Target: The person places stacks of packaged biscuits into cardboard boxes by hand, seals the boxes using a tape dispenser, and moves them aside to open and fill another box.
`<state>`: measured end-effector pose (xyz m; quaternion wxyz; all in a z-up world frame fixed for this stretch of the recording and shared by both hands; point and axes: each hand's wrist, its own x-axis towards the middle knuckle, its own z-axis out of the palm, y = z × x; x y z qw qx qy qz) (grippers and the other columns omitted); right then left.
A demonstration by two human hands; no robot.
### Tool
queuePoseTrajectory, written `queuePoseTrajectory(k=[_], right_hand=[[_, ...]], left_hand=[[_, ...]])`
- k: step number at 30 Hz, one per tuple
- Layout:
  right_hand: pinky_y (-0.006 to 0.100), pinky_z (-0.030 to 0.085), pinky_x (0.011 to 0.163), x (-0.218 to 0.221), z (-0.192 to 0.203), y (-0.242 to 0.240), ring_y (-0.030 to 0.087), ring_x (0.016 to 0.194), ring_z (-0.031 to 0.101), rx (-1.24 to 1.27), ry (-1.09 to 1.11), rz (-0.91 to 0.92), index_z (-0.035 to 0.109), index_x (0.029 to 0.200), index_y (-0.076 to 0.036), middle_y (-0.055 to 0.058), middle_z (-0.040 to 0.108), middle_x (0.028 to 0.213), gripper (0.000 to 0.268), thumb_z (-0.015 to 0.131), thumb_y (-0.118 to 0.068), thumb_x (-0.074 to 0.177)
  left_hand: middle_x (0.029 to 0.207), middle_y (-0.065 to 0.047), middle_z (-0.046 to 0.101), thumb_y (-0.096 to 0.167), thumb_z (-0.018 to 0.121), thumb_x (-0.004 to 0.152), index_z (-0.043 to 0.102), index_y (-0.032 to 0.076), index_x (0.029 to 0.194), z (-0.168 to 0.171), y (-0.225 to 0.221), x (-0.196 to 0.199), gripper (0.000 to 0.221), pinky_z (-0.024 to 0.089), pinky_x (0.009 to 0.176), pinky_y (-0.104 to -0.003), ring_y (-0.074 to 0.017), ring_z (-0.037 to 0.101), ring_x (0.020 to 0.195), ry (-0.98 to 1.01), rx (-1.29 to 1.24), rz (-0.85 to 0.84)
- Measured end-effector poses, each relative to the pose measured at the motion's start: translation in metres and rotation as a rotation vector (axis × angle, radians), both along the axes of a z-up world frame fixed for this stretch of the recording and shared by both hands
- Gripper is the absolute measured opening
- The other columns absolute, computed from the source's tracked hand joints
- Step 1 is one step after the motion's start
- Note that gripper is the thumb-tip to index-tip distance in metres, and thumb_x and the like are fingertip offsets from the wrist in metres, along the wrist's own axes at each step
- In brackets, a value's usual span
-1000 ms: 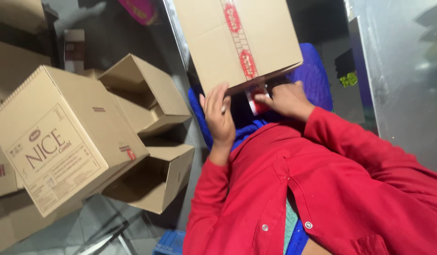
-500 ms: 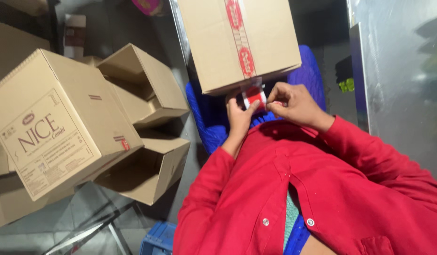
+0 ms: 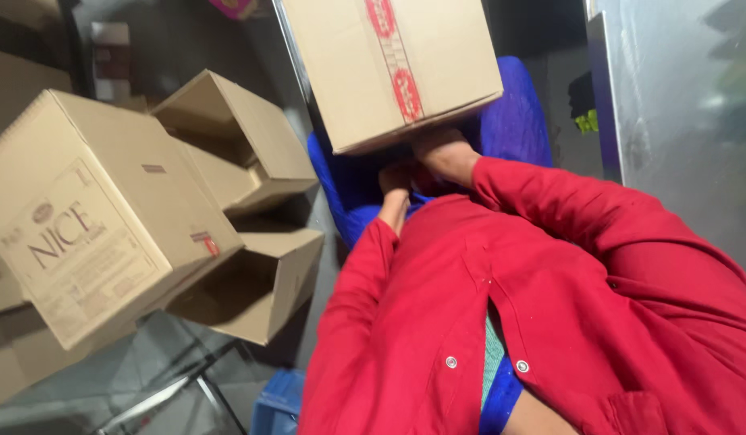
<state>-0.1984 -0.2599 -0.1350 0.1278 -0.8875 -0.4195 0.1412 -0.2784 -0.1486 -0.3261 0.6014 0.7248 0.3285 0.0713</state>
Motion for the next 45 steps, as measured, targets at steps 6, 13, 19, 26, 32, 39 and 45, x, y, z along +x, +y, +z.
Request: queuePoseTrajectory(k=[6, 13, 19, 26, 32, 39, 45], right_hand=[[0.048, 0.054, 0.061, -0.008, 0.067, -0.006, 0.036, 0.072, 0.071, 0.348, 0.362, -0.191, 0.074, 0.103, -0.009, 0.013, 0.072, 0.078, 0.021, 0.066, -0.025, 0.092], [0.043, 0.053, 0.073, -0.007, 0.095, -0.049, 0.034, 0.089, 0.067, 0.467, 0.17, -0.032, 0.073, 0.096, -0.011, 0.012, 0.067, 0.096, 0.015, 0.069, -0.017, 0.082], [0.043, 0.051, 0.079, -0.035, 0.134, -0.091, 0.031, 0.092, 0.063, 0.768, 0.16, -0.23, 0.062, 0.128, -0.012, 0.009, 0.065, 0.1, 0.039, 0.074, -0.01, 0.09], [0.043, 0.045, 0.106, -0.038, 0.178, -0.126, 0.037, 0.118, 0.061, 0.94, -0.073, -0.506, 0.053, 0.135, -0.003, 0.017, 0.063, 0.123, 0.049, 0.073, -0.018, 0.093], [0.047, 0.042, 0.11, -0.027, 0.178, -0.148, 0.035, 0.112, 0.061, 0.824, -0.107, -0.412, 0.065, 0.119, -0.003, 0.014, 0.067, 0.112, 0.038, 0.081, -0.019, 0.088], [0.046, 0.045, 0.094, 0.054, 0.124, -0.237, 0.032, 0.101, 0.063, 0.575, -0.372, -0.454, 0.066, 0.103, -0.008, 0.01, 0.068, 0.101, 0.023, 0.082, -0.011, 0.086], [0.065, 0.026, 0.107, 0.12, 0.106, -0.267, 0.046, 0.129, 0.047, 0.217, -0.363, -0.873, 0.058, 0.132, 0.002, 0.028, 0.058, 0.133, 0.046, 0.076, -0.024, 0.098]], left_hand=[[0.098, -0.015, 0.073, 0.008, 0.074, 0.083, 0.072, 0.001, 0.101, 0.02, 0.005, -0.033, 0.018, 0.057, 0.077, -0.041, -0.0272, 0.071, 0.086, -0.397, 0.22, -0.175], [0.096, -0.003, 0.074, 0.008, 0.077, 0.082, 0.073, 0.011, 0.087, 0.2, 0.014, -0.047, 0.007, 0.048, 0.088, -0.038, -0.0266, 0.065, 0.094, -0.509, 0.569, -0.533], [0.095, -0.001, 0.069, 0.02, 0.081, 0.083, 0.077, 0.017, 0.091, 0.33, -0.01, -0.008, 0.009, 0.044, 0.09, -0.039, -0.0271, 0.062, 0.097, -0.864, 0.853, -0.532], [0.077, -0.006, 0.058, 0.01, 0.081, 0.09, 0.075, 0.008, 0.09, 0.364, -0.035, 0.052, 0.006, 0.044, 0.078, -0.042, -0.0267, 0.055, 0.077, -0.888, 0.897, -0.498], [0.107, -0.004, 0.06, 0.008, 0.072, 0.103, 0.075, 0.003, 0.109, 0.357, -0.077, 0.097, 0.009, 0.05, 0.083, -0.03, -0.015, 0.058, 0.094, -0.701, -0.2, -0.613], [0.113, -0.007, 0.046, 0.017, 0.07, 0.095, 0.049, 0.009, 0.146, 0.325, -0.12, 0.168, 0.056, 0.054, 0.073, -0.031, -0.0164, 0.054, 0.081, -0.348, -0.171, -0.518], [0.136, -0.013, 0.056, 0.016, 0.074, 0.097, 0.06, 0.013, 0.141, 0.333, -0.019, 0.061, 0.047, 0.045, 0.115, -0.041, -0.0315, 0.054, 0.131, -0.679, 0.554, -0.363]])
